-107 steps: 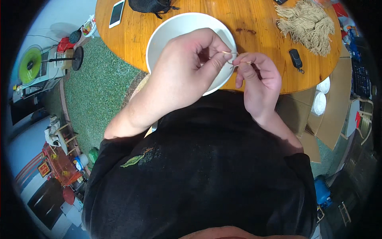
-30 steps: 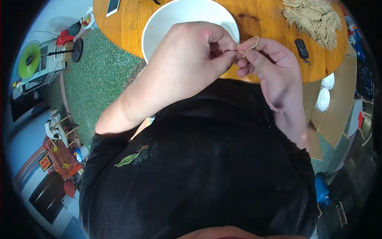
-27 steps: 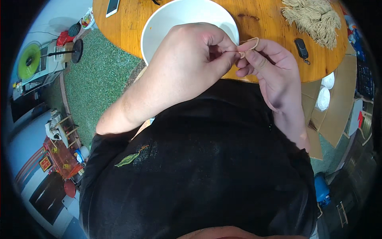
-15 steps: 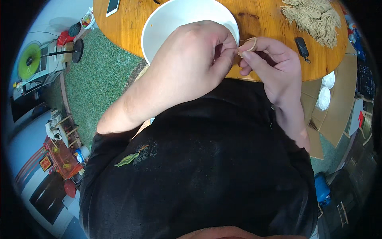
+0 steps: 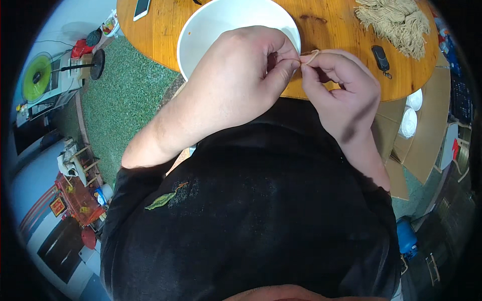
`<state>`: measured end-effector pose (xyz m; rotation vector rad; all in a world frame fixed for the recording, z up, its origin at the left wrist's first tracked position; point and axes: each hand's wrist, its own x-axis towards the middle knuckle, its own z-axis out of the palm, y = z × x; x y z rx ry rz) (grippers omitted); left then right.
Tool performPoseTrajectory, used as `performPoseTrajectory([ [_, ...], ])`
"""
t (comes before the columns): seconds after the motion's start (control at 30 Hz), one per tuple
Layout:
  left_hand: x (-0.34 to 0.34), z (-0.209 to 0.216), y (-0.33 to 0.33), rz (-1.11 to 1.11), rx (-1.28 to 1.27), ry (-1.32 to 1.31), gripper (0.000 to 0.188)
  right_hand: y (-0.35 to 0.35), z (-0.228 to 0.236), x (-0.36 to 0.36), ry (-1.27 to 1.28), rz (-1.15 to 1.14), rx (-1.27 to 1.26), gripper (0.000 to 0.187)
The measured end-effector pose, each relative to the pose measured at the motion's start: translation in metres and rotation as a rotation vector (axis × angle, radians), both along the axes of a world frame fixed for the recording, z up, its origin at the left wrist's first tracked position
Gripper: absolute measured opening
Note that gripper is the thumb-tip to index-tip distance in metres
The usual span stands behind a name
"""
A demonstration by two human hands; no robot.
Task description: Manually tying rubber bands onto wooden sticks and placing them into paper cups as part of a packaging process.
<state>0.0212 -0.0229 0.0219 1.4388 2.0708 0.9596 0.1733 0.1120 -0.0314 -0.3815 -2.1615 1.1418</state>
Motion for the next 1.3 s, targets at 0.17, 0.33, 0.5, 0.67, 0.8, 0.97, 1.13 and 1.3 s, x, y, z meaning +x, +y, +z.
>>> performPoseTrajectory([
  [0.17,-0.001,-0.004,-0.003,-0.023,0.077,0.072,0.008,0.003,-0.016,-0.011,0.162,-0.075,0.242,0.016],
  [0.33,-0.004,-0.003,-0.005,-0.082,0.075,0.035,0.007,0.004,-0.037,-0.012,0.319,-0.176,0.485,0.023],
  [0.5,-0.002,-0.004,-0.002,0.001,0.033,-0.136,0.009,0.008,-0.051,-0.017,0.437,-0.181,0.546,0.027],
  [0.67,-0.005,-0.009,0.001,-0.082,0.087,-0.025,0.013,0.009,-0.052,-0.014,0.433,-0.163,0.569,0.030],
  [0.8,-0.005,-0.009,0.002,-0.076,0.114,0.012,0.011,0.010,-0.050,-0.012,0.437,-0.128,0.562,0.031],
  [0.97,-0.007,-0.009,0.003,-0.115,0.136,0.086,0.008,0.011,-0.050,-0.013,0.465,-0.106,0.547,0.034],
  [1.13,-0.005,-0.012,0.004,-0.100,0.274,0.132,0.005,0.009,-0.043,-0.011,0.439,-0.111,0.517,0.031],
  [1.3,-0.004,-0.008,0.004,-0.104,0.231,0.143,0.004,0.004,-0.045,-0.011,0.410,-0.094,0.267,0.022],
])
